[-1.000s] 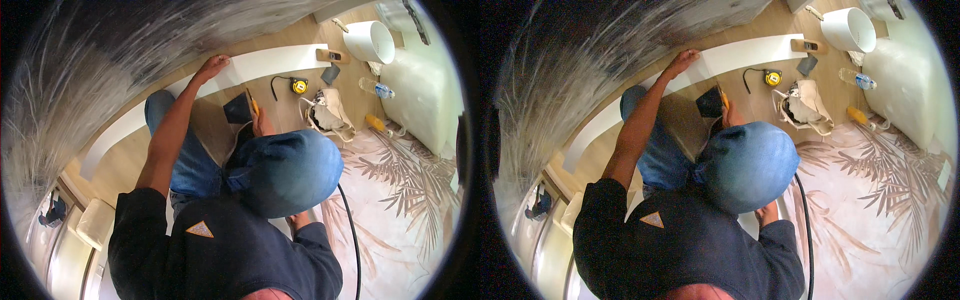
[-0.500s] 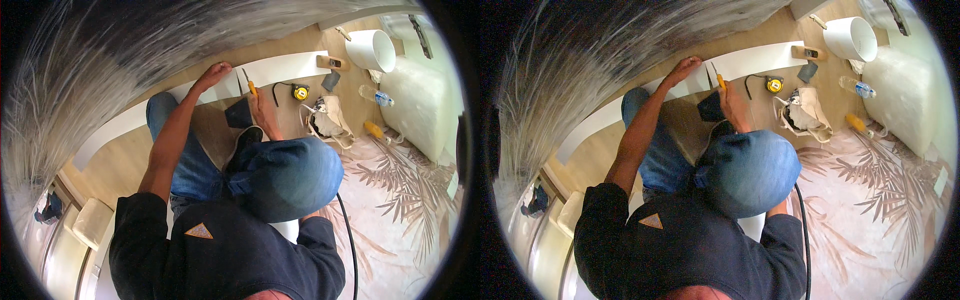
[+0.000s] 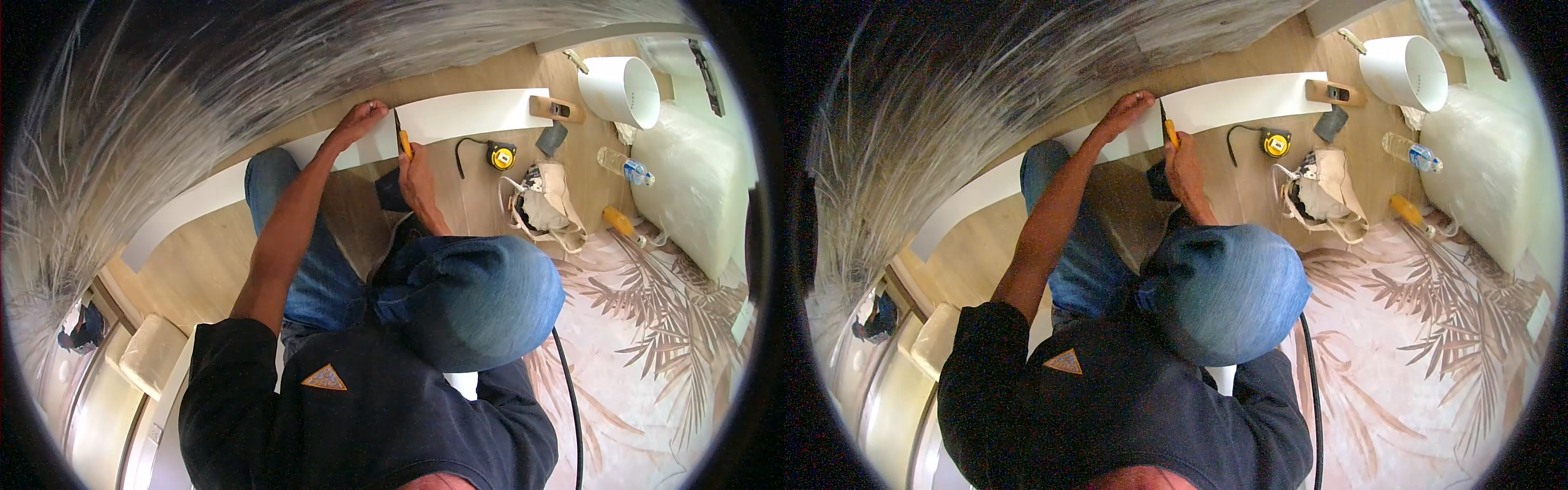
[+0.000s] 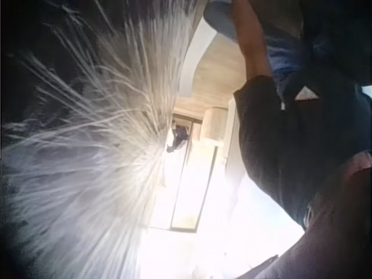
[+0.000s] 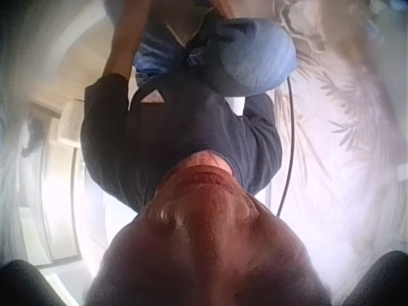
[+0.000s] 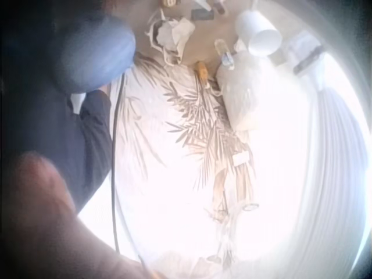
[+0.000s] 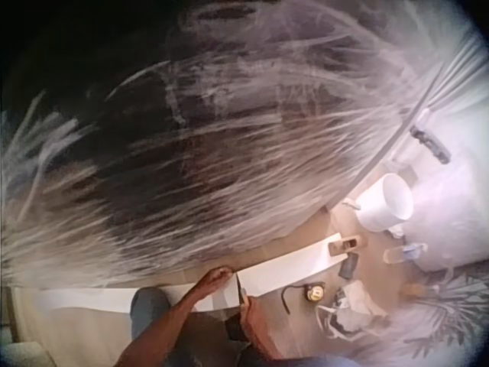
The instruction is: The person uses a piece of sandpaper to sand the edges and surface of a white wooden plank while sitting on the floor, then stands up and places the plank onto the top of a cabinet.
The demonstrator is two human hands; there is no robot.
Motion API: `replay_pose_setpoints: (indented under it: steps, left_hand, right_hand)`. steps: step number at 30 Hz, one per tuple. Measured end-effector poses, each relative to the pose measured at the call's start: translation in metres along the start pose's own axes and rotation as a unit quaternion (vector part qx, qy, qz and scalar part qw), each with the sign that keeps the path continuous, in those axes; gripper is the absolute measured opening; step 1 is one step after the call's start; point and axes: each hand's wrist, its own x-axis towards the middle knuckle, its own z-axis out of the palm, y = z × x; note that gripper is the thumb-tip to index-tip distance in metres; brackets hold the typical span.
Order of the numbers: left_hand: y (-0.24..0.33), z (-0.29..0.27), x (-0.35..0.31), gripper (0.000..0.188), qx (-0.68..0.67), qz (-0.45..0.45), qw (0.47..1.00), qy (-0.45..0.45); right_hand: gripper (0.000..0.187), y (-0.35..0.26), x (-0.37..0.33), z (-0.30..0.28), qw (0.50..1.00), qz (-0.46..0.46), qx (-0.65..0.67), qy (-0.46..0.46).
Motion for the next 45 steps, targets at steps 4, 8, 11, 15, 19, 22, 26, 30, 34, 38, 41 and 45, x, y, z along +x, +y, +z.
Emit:
replay_pose_setpoints:
  steps: [4,8,11,15,19,22,26,30,34,38,41,45]
  left_hand:
    - [-0.003,0.001,0.002,0.036,0.008,0.011,1.000,0.013]
    - [-0.005,-0.003,-0.001,0.034,-0.008,-0.016,0.999,-0.037]
    - [-0.002,-0.004,-0.001,0.032,-0.041,0.016,0.999,-0.020]
    - [0.000,0.002,0.001,0.036,-0.039,0.021,0.999,0.023]
    - [0.018,-0.001,0.010,0.050,0.032,-0.015,0.998,0.046]
    - [0.047,0.013,0.028,0.058,0.162,-0.088,0.982,-0.029]
    - [0.080,0.038,0.041,0.043,0.292,-0.011,0.947,-0.136]
    - [0.104,0.067,0.037,0.032,0.159,0.020,0.979,-0.128]
    - [0.129,0.085,0.039,0.052,0.027,-0.070,0.995,-0.063]
    - [0.172,0.114,0.024,0.069,-0.027,-0.123,0.992,-0.001]
    - [0.191,0.135,0.010,0.068,-0.028,-0.091,0.995,-0.001]
    - [0.191,0.130,0.019,0.063,-0.029,-0.066,0.990,-0.125]
  right_hand:
    - [0.034,-0.006,0.006,0.005,1.000,-0.002,-0.012,0.003]
    - [0.029,-0.016,0.016,0.004,0.996,0.040,-0.039,-0.066]
    - [0.029,-0.002,0.027,0.019,0.996,0.055,-0.042,-0.049]
    - [0.030,0.005,0.000,0.005,1.000,0.006,-0.002,0.012]
    - [0.039,0.009,-0.035,-0.033,0.998,0.058,0.019,-0.001]
    - [0.037,0.049,-0.061,-0.036,0.991,0.101,0.021,0.089]
    - [0.034,0.099,-0.077,-0.066,0.985,0.110,-0.063,0.120]
    - [0.031,0.107,-0.081,-0.092,0.973,0.146,-0.111,0.140]
    - [0.037,0.107,-0.072,-0.106,0.979,0.125,-0.120,0.103]
    - [0.051,0.095,-0.058,-0.112,0.982,0.089,-0.106,0.127]
    - [0.064,0.068,-0.042,-0.115,0.974,0.054,0.031,0.217]
    - [0.061,0.010,-0.022,-0.145,0.956,-0.010,0.040,0.290]
